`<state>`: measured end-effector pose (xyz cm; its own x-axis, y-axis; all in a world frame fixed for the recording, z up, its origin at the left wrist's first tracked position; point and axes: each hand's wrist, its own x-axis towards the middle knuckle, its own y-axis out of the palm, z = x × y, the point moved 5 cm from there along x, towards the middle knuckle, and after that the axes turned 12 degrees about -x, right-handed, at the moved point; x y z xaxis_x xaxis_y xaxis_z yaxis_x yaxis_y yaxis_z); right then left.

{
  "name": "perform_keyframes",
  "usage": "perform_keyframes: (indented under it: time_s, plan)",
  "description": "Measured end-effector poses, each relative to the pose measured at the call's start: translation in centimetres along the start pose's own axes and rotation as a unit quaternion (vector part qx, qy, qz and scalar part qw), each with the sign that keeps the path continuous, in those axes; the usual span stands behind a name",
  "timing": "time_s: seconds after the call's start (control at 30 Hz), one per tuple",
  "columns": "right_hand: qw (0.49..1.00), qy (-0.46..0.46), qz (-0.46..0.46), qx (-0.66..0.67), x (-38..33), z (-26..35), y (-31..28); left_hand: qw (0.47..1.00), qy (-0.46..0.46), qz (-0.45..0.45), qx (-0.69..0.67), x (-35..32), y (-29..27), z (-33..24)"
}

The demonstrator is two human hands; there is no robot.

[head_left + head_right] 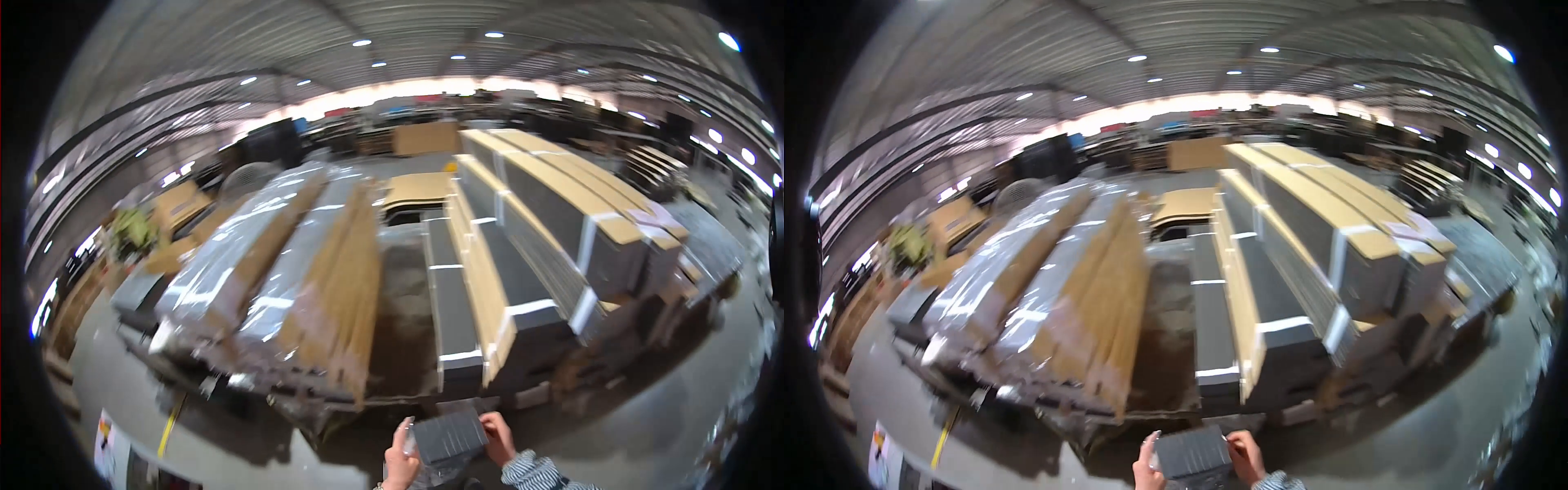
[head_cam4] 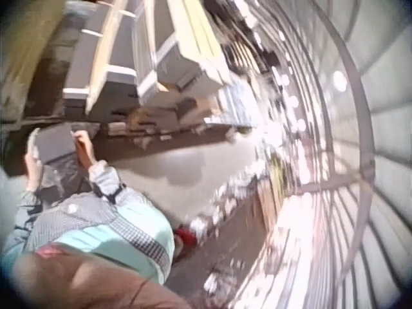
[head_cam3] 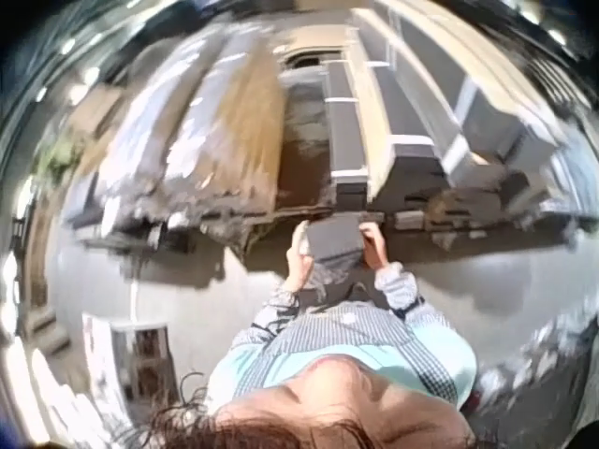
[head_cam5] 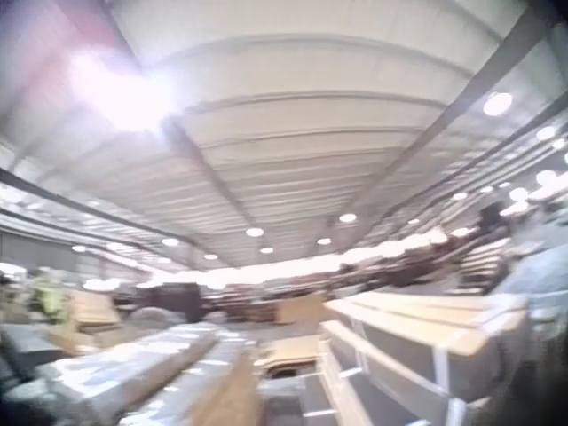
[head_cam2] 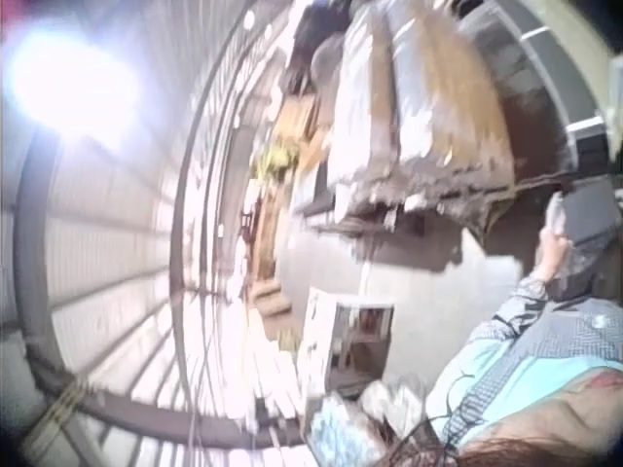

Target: The recorder picks up plastic sleeves and slides long building components into them for packaging.

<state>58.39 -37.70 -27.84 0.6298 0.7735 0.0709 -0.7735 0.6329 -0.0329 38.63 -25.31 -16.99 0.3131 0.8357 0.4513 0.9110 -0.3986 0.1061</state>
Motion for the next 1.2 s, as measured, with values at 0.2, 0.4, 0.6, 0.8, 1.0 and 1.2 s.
perform_keyframes:
  time_s: [0.2, 0.4, 0.6, 0.8, 1.0, 1.2]
  plan:
    - [0.956, -0.001, 0.0, -0.295, -2.2, -0.8, 3.9, 0.943, -0.151, 0.198, 0.219, -4.1, -5.8, 7.0]
    - [0.994, 0.043, -0.037, -0.093, 1.8, -2.1, 3.4, 0.858, -0.1, 0.478, 0.161, -1.6, -6.4, 6.2]
    - [0.971, -0.097, -0.217, 0.002, -7.5, 5.0, 8.1, 0.936, -0.189, 0.258, -0.149, -2.0, -7.0, 5.9]
    - [0.965, -0.193, -0.131, -0.116, -7.3, 5.1, 22.8, 0.75, -0.161, 0.308, -0.563, 5.4, -9.2, -17.5]
    - [0.993, -0.046, -0.026, 0.109, 3.2, 5.0, 21.1, 0.83, 0.029, 0.186, -0.525, 11.1, -16.6, -24.8]
    - [0.999, 0.0, 0.047, 0.001, 11.3, 13.1, 19.5, 0.956, -0.018, -0.156, -0.248, 8.1, -29.3, -10.2]
